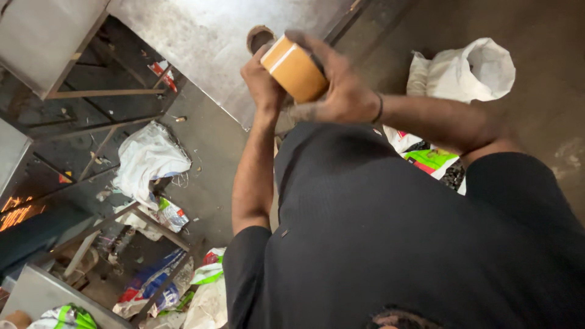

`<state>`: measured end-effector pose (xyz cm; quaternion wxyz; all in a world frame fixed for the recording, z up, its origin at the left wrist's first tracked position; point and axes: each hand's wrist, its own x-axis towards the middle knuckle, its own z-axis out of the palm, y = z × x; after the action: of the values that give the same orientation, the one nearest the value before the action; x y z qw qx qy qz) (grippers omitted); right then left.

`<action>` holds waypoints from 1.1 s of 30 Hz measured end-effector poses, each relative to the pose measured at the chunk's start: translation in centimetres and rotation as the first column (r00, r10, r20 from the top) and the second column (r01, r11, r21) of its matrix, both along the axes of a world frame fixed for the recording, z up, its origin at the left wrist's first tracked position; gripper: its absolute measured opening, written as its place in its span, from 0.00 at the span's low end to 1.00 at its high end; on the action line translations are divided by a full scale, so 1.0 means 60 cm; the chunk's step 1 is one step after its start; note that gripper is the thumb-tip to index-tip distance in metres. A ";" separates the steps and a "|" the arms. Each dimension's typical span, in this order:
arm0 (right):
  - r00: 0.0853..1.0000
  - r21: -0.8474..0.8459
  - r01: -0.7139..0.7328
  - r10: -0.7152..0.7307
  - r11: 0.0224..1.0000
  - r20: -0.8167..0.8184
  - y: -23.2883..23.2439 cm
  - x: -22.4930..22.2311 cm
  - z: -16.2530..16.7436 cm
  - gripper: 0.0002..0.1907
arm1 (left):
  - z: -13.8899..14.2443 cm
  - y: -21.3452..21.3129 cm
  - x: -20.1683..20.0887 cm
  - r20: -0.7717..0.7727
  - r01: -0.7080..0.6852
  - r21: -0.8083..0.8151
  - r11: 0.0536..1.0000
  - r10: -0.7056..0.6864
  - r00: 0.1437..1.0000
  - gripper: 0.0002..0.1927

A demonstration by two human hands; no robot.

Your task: The person wipes their hands with a blue cloth, handles a pair of black gloves, and wraps adhesive tape around a dark object at a metal table. They then move to a lathe machine, operate its handle, and use a sponge-like piece near a bucket filled with metal pins.

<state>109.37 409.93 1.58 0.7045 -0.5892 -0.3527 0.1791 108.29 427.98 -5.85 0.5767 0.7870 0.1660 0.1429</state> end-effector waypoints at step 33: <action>0.806 -0.699 -0.383 0.588 0.604 0.067 0.022 0.219 0.015 0.25 | 0.022 -0.068 -0.015 0.348 -0.238 0.045 0.970 0.208 0.914 0.14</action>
<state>122.50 411.24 2.46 0.3154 -0.6963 -0.5145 0.3886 107.41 423.91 -4.54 0.5420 0.7505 0.1463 0.3487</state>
